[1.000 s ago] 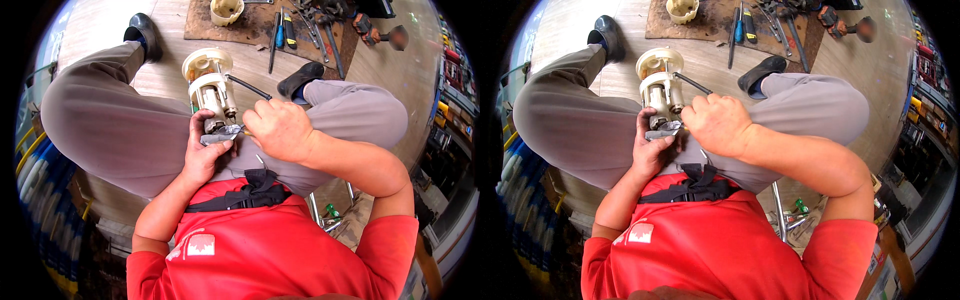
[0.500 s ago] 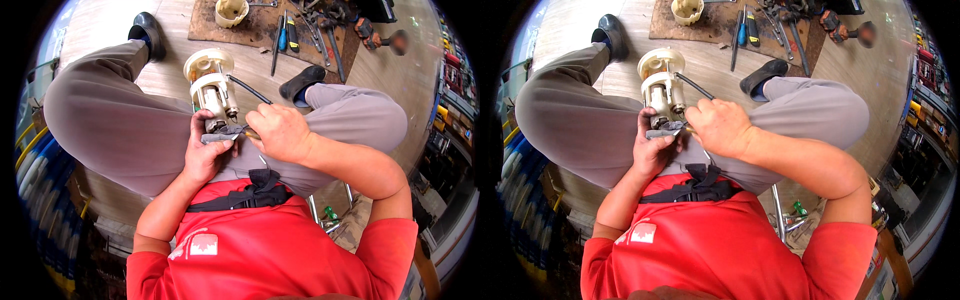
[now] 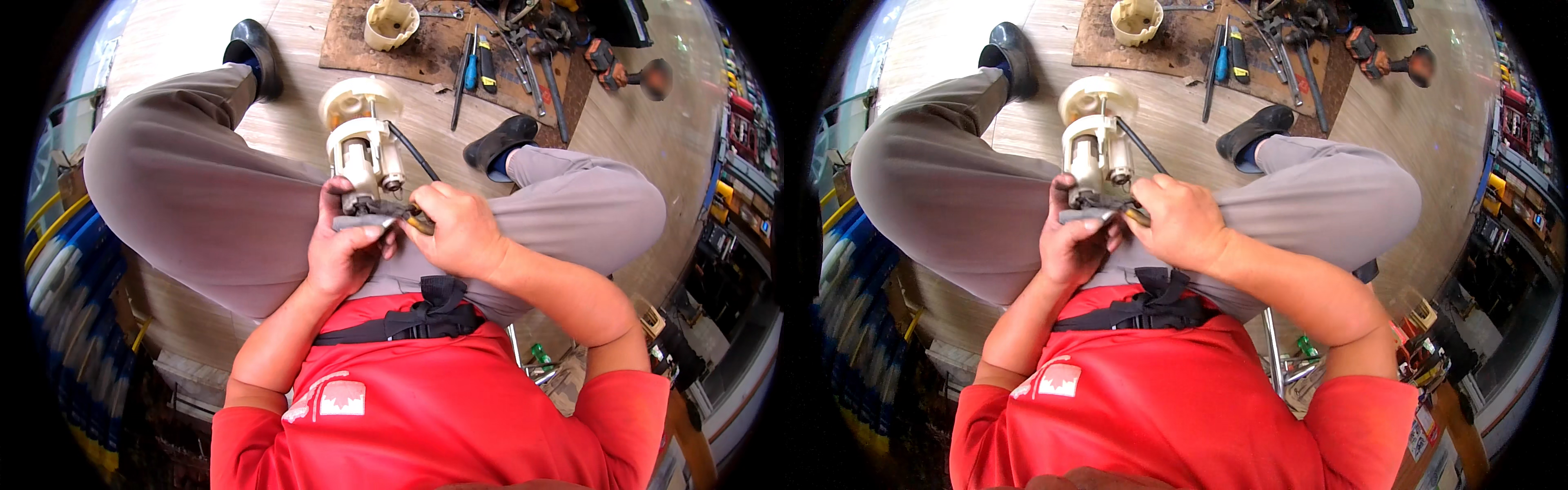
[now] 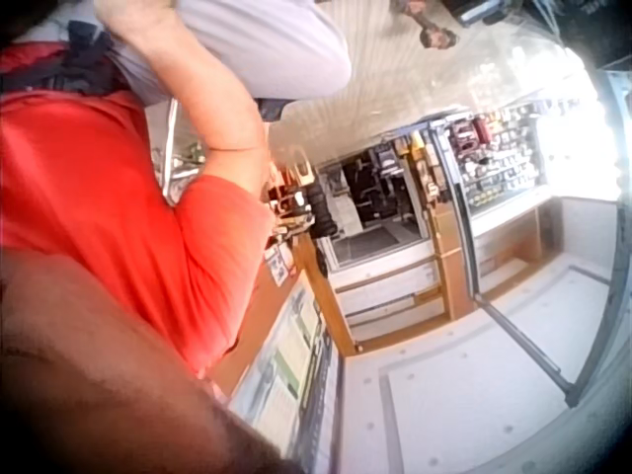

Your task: The person is disassembling and working on a fuel pump assembly using a screwdriver and pliers while sitting on a stool.

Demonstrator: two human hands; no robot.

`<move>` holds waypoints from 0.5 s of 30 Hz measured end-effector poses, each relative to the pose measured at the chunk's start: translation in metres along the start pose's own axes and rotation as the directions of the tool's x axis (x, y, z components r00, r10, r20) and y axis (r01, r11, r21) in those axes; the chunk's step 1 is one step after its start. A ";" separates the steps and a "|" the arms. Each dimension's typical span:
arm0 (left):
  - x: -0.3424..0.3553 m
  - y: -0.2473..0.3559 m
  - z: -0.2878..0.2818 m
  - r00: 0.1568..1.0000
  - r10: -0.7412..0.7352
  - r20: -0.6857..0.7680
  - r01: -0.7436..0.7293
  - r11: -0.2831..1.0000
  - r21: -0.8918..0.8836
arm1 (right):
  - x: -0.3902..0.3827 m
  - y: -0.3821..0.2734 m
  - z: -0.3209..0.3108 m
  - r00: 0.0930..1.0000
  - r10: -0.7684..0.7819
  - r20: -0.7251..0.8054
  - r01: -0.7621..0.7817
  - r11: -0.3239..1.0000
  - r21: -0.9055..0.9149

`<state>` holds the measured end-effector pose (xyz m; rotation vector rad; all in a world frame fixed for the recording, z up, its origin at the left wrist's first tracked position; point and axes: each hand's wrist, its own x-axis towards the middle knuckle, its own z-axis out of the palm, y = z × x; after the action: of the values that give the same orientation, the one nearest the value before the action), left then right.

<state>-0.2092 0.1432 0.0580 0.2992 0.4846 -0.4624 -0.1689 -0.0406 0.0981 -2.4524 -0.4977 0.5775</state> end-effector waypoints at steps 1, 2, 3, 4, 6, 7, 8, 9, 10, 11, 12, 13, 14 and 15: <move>0.000 0.001 -0.001 1.000 0.002 -0.009 -0.002 1.000 -0.004 | 0.003 -0.006 0.004 0.999 0.014 -0.047 -0.012 0.999 0.044; 0.001 0.001 -0.002 1.000 0.004 -0.018 -0.004 1.000 -0.008 | 0.003 -0.011 0.006 0.995 0.030 -0.093 -0.021 0.996 0.088; 0.001 0.001 -0.002 1.000 0.010 -0.026 -0.010 1.000 -0.010 | 0.002 -0.012 0.008 0.993 0.039 -0.114 -0.025 0.992 0.124; 0.002 0.001 0.001 0.999 0.033 -0.024 -0.033 0.999 0.009 | 0.003 -0.011 0.006 0.992 0.031 -0.120 -0.017 0.992 0.121; 0.002 0.001 0.006 0.997 0.073 -0.017 -0.072 0.996 0.044 | 0.006 -0.009 -0.004 0.991 0.022 -0.130 -0.007 0.994 0.113; 0.001 0.001 0.003 0.998 0.063 0.028 -0.065 0.994 0.084 | 0.008 -0.008 -0.009 0.996 0.027 -0.091 -0.020 0.997 0.080; 0.000 -0.007 -0.005 0.998 0.065 0.013 -0.066 0.992 0.104 | 0.006 -0.008 -0.016 0.995 0.017 -0.100 -0.012 0.998 0.056; 0.000 -0.008 -0.004 0.998 0.055 0.016 -0.057 0.993 0.100 | 0.007 -0.008 -0.022 0.994 0.003 -0.110 0.001 0.999 0.037; 0.001 -0.007 -0.004 0.999 0.047 0.020 -0.048 0.994 0.096 | 0.008 -0.008 -0.027 0.993 -0.011 -0.120 0.013 1.000 0.017; 0.001 -0.006 -0.006 0.999 0.035 0.027 -0.038 0.993 0.112 | 0.010 -0.008 -0.029 0.994 -0.038 -0.107 0.033 0.998 -0.049; 0.001 -0.006 -0.006 0.999 0.040 0.031 -0.043 0.992 0.116 | 0.011 -0.008 -0.033 0.995 -0.058 -0.087 0.050 0.995 -0.087; 0.001 -0.006 -0.006 0.998 0.045 0.036 -0.049 0.992 0.120 | 0.012 -0.008 -0.037 0.995 -0.077 -0.065 0.068 0.990 -0.126; 0.001 -0.006 -0.006 0.998 0.050 0.041 -0.054 0.991 0.124 | 0.013 -0.009 -0.041 0.995 -0.095 -0.043 0.087 0.983 -0.163; 0.001 -0.006 -0.005 0.998 0.051 0.031 -0.055 0.989 0.138 | 0.014 -0.010 -0.044 0.995 -0.099 -0.015 0.094 0.977 -0.192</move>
<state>-0.2132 0.1394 0.0520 0.4383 0.4175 -0.4490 -0.1374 -0.0458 0.1333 -2.5951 -0.6874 0.4784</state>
